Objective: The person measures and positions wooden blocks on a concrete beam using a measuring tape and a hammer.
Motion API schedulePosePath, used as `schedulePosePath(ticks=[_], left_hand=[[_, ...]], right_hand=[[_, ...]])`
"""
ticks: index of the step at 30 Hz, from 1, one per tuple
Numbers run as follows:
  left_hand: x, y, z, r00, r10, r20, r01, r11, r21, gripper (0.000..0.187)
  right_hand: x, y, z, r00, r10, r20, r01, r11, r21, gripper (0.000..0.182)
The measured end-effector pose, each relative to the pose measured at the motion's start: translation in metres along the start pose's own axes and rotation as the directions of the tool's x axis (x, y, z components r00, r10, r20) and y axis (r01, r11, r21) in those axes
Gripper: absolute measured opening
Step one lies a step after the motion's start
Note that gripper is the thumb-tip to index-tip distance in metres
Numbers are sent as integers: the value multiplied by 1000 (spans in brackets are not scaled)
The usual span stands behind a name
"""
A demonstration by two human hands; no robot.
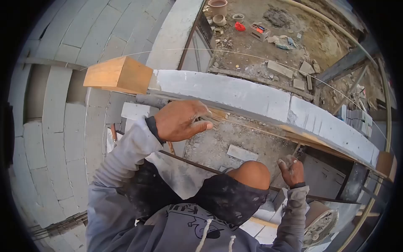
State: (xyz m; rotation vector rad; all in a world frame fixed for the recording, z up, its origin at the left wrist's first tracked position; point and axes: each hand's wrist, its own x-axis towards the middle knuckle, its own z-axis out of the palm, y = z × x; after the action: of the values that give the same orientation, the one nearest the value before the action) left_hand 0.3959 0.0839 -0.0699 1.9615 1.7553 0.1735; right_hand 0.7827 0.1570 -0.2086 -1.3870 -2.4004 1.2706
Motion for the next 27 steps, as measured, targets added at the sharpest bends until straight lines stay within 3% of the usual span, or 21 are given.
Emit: schedulePosePath(ticks=[2, 3, 4, 5, 7, 8, 10, 11, 12, 13, 15, 16, 17, 18, 19, 21, 22, 23, 25, 26, 27], left_hand=[[-48, -12, -24, 995, -89, -53, 87, 995, -42, 32], [-79, -23, -32, 982, -166, -84, 164, 986, -35, 32], [-112, -32, -37, 948, -184, -260, 156, 980, -125, 30], [-146, -39, -39, 880, -207, -427, 126, 969, -211, 28], [-225, -51, -48, 642, -433, -633, 346, 900, -264, 19], [-271, -77, -35, 497, -482, -722, 433, 858, -274, 21], [-354, -111, -12, 134, -691, -711, 311, 710, -632, 28], [-402, -135, 10, -65, -723, -688, 527, 561, -639, 29], [-444, -151, 32, -177, -697, -695, 637, 457, -620, 29], [-484, -160, 60, -228, -698, -679, 649, 411, -640, 29], [-554, -177, 118, -447, -573, -687, 753, 174, -635, 38], [-582, -178, 142, -480, -563, -673, 752, 131, -646, 38], [-608, -173, 165, -582, -499, -642, 795, -186, -577, 43], [-631, -171, 186, -659, -415, -627, 744, -484, -462, 49], [-655, -171, 204, -678, -405, -613, 723, -514, -461, 49], [-697, -171, 246, -893, -243, -379, 440, -655, -615, 58], [-726, -174, 276, -896, -248, -369, 444, -544, -713, 59], [-746, -179, 308, -903, -247, -352, 429, -553, -714, 59], [-762, -188, 324, -900, -429, -79, 292, -458, -840, 62], [-779, -200, 359, -883, -366, -296, 440, -421, -793, 59], [-795, -206, 383, -888, -363, -283, 429, -429, -795, 59]], right_hand=[[23, -8, 8, 989, -11, 144, 26, 995, -98, 24], [31, -20, 20, 994, -7, 108, 5, 1000, 17, 24], [40, -33, 31, 997, 15, 81, -25, 992, 125, 24], [52, -44, 40, 990, -34, 136, 19, 994, 110, 24], [73, -70, 54, 969, -69, 235, 51, 995, 80, 23], [76, -115, 57, 969, -4, 247, -17, 996, 83, 22], [104, -157, 71, 917, -103, 385, 107, 994, 9, 23], [120, -173, 84, 852, -157, 500, 205, 978, -42, 24], [136, -177, 98, 838, -133, 529, 217, 971, -100, 26], [143, -208, 114, 808, -152, 570, 254, 962, -104, 26], [153, -271, 139, 745, -148, 651, 362, 909, -208, 27], [169, -273, 154, 738, -131, 662, 349, 914, -209, 28], [176, -290, 174, 706, -139, 695, 379, 902, -205, 28], [182, -309, 191, 686, -175, 706, 422, 886, -190, 28], [187, -326, 210, 671, -208, 712, 459, 871, -177, 28], [194, -353, 249, 624, -203, 754, 504, 842, -190, 28], [193, -369, 270, 597, -169, 784, 529, 818, -226, 27], [190, -382, 289, 575, -135, 807, 551, 793, -260, 26], [179, -396, 323, 572, -138, 809, 602, 740, -300, 23], [176, -395, 337, 538, -161, 827, 620, 741, -259, 22], [173, -398, 348, 503, -185, 844, 636, 740, -217, 21]])
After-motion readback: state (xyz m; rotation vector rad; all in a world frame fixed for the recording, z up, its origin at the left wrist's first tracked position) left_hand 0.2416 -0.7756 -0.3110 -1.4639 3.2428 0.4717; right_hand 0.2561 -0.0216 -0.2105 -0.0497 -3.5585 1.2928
